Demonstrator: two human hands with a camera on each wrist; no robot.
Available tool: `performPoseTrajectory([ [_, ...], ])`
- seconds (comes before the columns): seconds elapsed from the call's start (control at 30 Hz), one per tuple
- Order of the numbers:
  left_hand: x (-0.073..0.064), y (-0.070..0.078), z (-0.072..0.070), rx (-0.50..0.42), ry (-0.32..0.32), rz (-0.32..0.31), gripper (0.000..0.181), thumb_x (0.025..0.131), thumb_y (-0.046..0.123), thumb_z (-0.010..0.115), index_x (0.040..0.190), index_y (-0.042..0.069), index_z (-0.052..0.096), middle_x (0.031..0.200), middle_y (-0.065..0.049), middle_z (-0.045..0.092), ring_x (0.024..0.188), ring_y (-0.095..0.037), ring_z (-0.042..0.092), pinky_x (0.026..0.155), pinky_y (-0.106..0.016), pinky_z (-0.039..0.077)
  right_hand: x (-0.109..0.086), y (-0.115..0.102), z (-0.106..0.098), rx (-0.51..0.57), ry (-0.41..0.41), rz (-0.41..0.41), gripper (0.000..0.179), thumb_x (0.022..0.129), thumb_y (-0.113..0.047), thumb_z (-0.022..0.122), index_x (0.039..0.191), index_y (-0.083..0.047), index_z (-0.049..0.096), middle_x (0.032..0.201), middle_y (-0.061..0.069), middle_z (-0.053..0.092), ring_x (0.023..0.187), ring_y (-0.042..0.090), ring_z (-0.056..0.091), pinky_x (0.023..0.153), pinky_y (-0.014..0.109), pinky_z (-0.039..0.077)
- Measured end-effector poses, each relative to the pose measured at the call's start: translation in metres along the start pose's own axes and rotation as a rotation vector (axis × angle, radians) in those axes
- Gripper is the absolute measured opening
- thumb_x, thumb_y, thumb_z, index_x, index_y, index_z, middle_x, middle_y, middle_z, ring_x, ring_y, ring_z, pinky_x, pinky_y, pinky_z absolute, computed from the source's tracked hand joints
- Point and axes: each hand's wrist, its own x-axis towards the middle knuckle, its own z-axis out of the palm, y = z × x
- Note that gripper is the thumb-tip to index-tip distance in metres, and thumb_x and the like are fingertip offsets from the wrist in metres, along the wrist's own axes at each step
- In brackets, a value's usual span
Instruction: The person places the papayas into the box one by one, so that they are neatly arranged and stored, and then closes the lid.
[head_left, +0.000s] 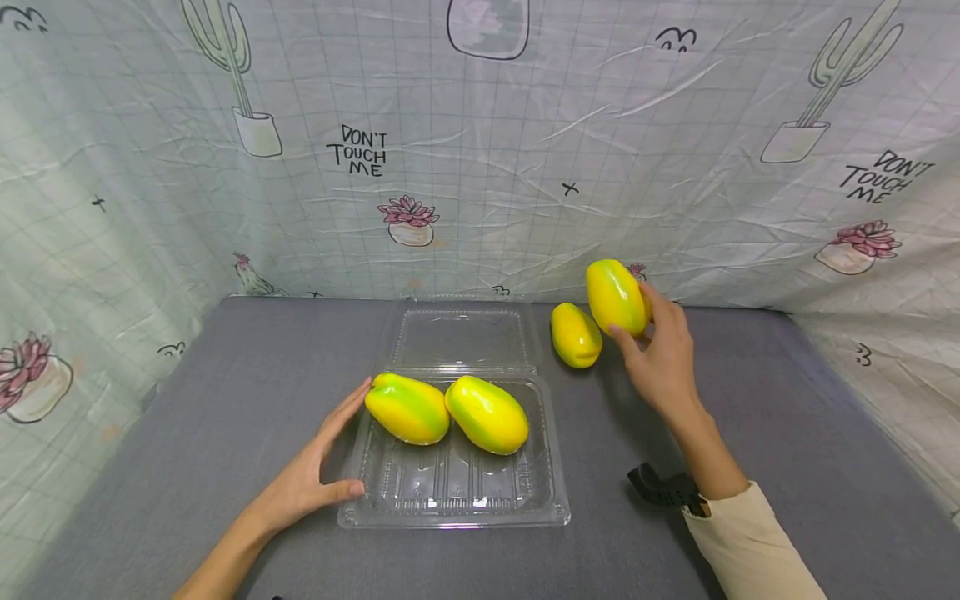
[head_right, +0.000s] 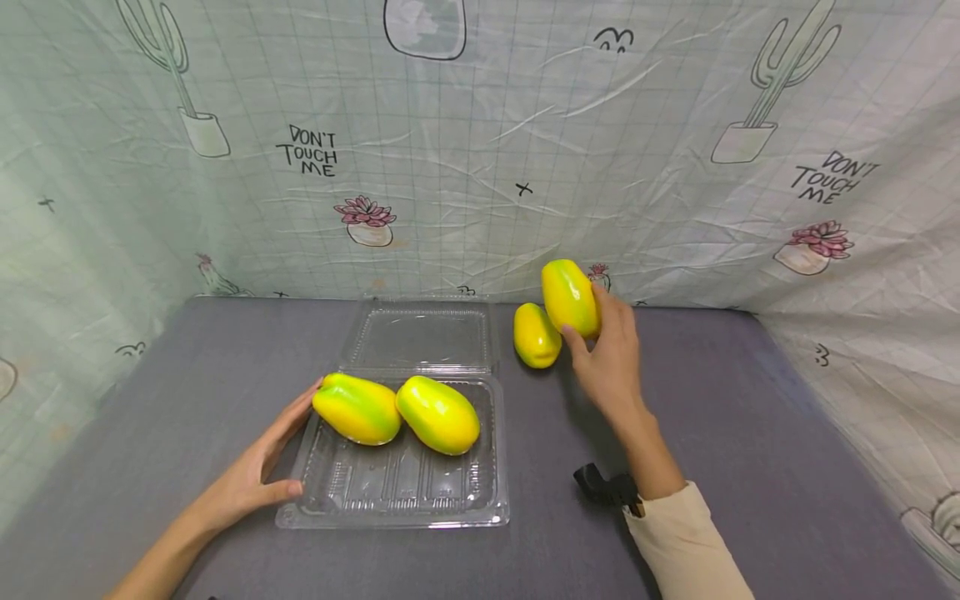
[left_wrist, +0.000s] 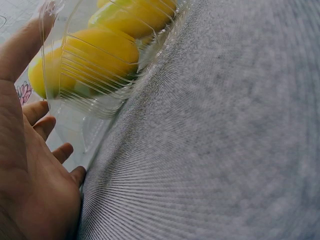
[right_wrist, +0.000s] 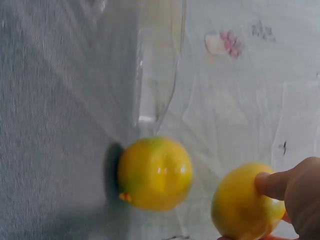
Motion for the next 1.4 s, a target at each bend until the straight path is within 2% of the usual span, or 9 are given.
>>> performPoseTrajectory([
  [0.23,-0.001,-0.001,-0.001,-0.003,-0.005,0.000,0.100,0.076,0.024,0.078,0.153,0.007,0.016,0.160,-0.011,0.007,0.145,-0.027,0.003,0.108,-0.015,0.009,-0.013,-0.021,0.004,0.107,0.011,-0.113,0.068,0.087,-0.002,0.068,0.146,-0.003,0.034,0.134,0.024,0.039,0.115,0.038,0.048,0.082,0.049,0.051],
  [0.4,-0.002,-0.003,-0.001,-0.007,-0.009,-0.007,0.100,0.077,0.025,0.078,0.153,0.008,0.016,0.160,-0.009,0.006,0.145,-0.027,0.003,0.108,-0.014,0.008,-0.022,-0.035,0.010,0.137,-0.010,-0.174,0.073,0.085,0.000,0.070,0.147,-0.004,0.032,0.134,0.023,0.039,0.116,0.036,0.048,0.079,0.047,0.053],
  [0.93,-0.002,-0.002,-0.002,-0.002,-0.006,0.009,0.099,0.079,0.034,0.077,0.153,0.008,0.017,0.160,-0.010,0.007,0.145,-0.028,0.004,0.108,-0.015,0.009,-0.049,-0.073,0.026,0.314,-0.113,-0.281,0.076,0.085,0.002,0.069,0.150,-0.008,0.029,0.139,0.016,0.037,0.116,0.028,0.050,0.081,0.035,0.053],
  [1.13,-0.003,-0.003,-0.002,0.001,-0.005,0.015,0.099,0.079,0.033,0.077,0.153,0.008,0.018,0.159,-0.011,0.008,0.145,-0.029,0.004,0.108,-0.015,0.009,-0.059,-0.087,0.034,0.409,-0.172,-0.367,0.078,0.084,0.008,0.067,0.149,-0.006,0.027,0.141,0.019,0.034,0.118,0.031,0.047,0.083,0.033,0.051],
  [1.4,-0.004,-0.003,-0.002,0.002,-0.007,0.016,0.098,0.079,0.033,0.077,0.153,0.008,0.018,0.159,-0.011,0.008,0.145,-0.028,0.004,0.108,-0.015,0.009,-0.072,-0.105,0.043,0.434,-0.273,-0.440,0.077,0.086,0.006,0.066,0.150,-0.008,0.026,0.142,0.015,0.034,0.123,0.028,0.043,0.084,0.034,0.051],
])
